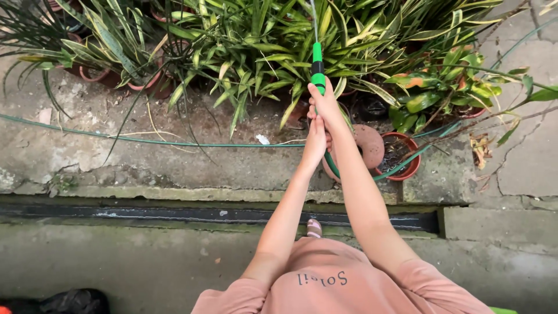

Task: Watering various potted plants in a garden using a hose nozzle

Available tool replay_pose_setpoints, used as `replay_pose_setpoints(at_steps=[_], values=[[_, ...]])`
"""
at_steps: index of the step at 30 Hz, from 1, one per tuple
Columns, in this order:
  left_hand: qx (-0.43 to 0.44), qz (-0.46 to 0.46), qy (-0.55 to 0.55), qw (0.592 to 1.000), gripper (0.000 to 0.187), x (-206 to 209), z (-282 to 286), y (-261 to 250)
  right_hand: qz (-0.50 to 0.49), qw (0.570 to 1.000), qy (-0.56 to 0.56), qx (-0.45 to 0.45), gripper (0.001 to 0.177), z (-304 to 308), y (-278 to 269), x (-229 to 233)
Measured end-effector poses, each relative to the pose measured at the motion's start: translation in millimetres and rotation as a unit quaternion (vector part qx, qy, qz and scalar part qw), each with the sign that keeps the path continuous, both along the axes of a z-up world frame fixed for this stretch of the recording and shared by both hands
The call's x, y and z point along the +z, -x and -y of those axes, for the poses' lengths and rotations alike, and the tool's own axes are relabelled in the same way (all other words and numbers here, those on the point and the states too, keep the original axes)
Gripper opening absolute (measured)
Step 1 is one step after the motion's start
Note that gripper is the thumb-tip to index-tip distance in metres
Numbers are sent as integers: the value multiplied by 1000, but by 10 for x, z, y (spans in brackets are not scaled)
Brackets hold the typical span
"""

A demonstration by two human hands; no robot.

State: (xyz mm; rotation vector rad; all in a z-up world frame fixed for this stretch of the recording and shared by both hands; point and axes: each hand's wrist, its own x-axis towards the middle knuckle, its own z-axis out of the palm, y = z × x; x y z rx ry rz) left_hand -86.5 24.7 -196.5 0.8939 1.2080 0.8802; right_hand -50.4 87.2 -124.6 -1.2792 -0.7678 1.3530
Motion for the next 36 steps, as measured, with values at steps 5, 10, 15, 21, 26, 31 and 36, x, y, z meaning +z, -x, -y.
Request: replay_pose_setpoints(at_steps=[5,10,15,21,26,31,36], values=[[6,-34,11,999,55,326,149,1,6,1000,6,9,68,84,-18,93],[12,-50,11,999,54,428,158,-10,10,1000,4,10,68,51,-35,71],[5,-43,-5,999,53,282,105,-72,4,1000,2,13,67,52,-58,96],[-1,-50,-1,999,54,630,212,-24,9,1000,-3,16,66,45,-109,93],[3,-41,6,999,52,435,162,-86,9,1000,-2,16,65,116,-118,188],[11,-30,9,999,49,270,142,-122,3,1000,-2,16,65,125,-137,145],[-12,-55,8,998,58,996,441,12,2,1000,-3,11,63,188,-127,165]])
